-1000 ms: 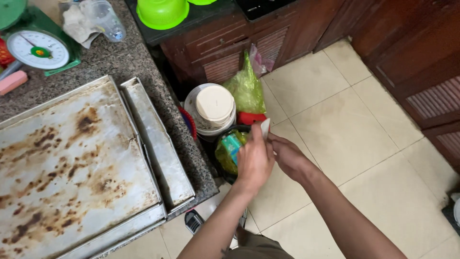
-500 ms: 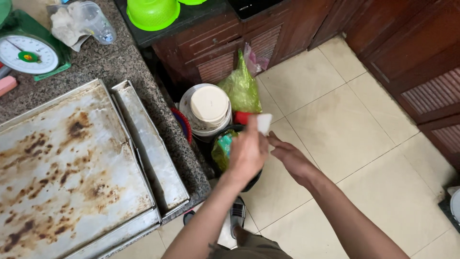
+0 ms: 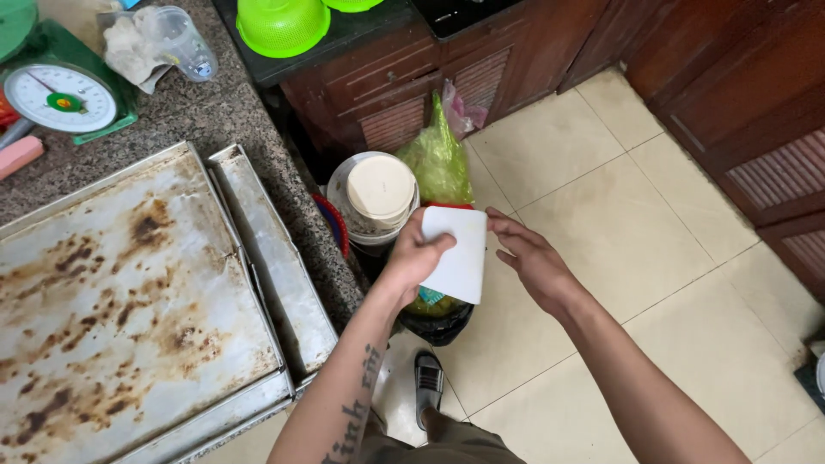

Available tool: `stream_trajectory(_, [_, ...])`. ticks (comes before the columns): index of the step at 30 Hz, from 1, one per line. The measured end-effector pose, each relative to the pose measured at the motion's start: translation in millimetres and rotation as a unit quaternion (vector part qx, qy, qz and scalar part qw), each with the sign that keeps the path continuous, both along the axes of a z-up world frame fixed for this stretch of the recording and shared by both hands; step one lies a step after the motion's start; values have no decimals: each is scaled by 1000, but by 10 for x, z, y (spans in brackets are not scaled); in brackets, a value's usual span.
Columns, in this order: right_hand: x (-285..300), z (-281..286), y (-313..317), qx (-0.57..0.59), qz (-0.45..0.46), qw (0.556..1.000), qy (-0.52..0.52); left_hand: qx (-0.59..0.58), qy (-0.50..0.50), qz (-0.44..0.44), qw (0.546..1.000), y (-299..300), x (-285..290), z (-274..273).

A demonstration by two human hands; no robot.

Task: Scraping burnt residue off a metal baking tray using a plastic scraper

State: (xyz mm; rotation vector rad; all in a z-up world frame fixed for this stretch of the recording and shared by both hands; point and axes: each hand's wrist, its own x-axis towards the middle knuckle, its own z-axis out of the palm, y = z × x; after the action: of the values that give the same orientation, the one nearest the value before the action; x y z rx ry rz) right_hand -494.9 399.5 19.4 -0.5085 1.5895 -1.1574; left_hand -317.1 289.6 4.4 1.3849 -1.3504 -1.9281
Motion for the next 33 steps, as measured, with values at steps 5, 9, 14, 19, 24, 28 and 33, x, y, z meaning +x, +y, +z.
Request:
stream_trajectory(5, [15,-176,34,-11,23,999,27,7,38,19,999,-123,20,-304])
stream_trajectory(9, [-20,-402,98,-42,45,997,46,1,41,24,999,-163,-11,-430])
stream_trajectory(14, [-25,-418,92,-27,87,991,102,-81,-7,-2,997,-343,62,-664])
stream_trajectory(19, [-170,-991,-8,-33,153,950,270,-181,-84,-24,980,-419,263,-630])
stream_trajectory(24, [-384,-1914,-157,-3,174,838,518,-198,-147,-46,968,-410,436,-660])
stream_trajectory(28, [-376,-1813,-214,2,187,834,520,-162,-164,-46,972,-265,540,-362])
stream_trajectory(33, [-430,-1895,-249,26,196,829,523,-140,-177,-59,973,-146,584,-182])
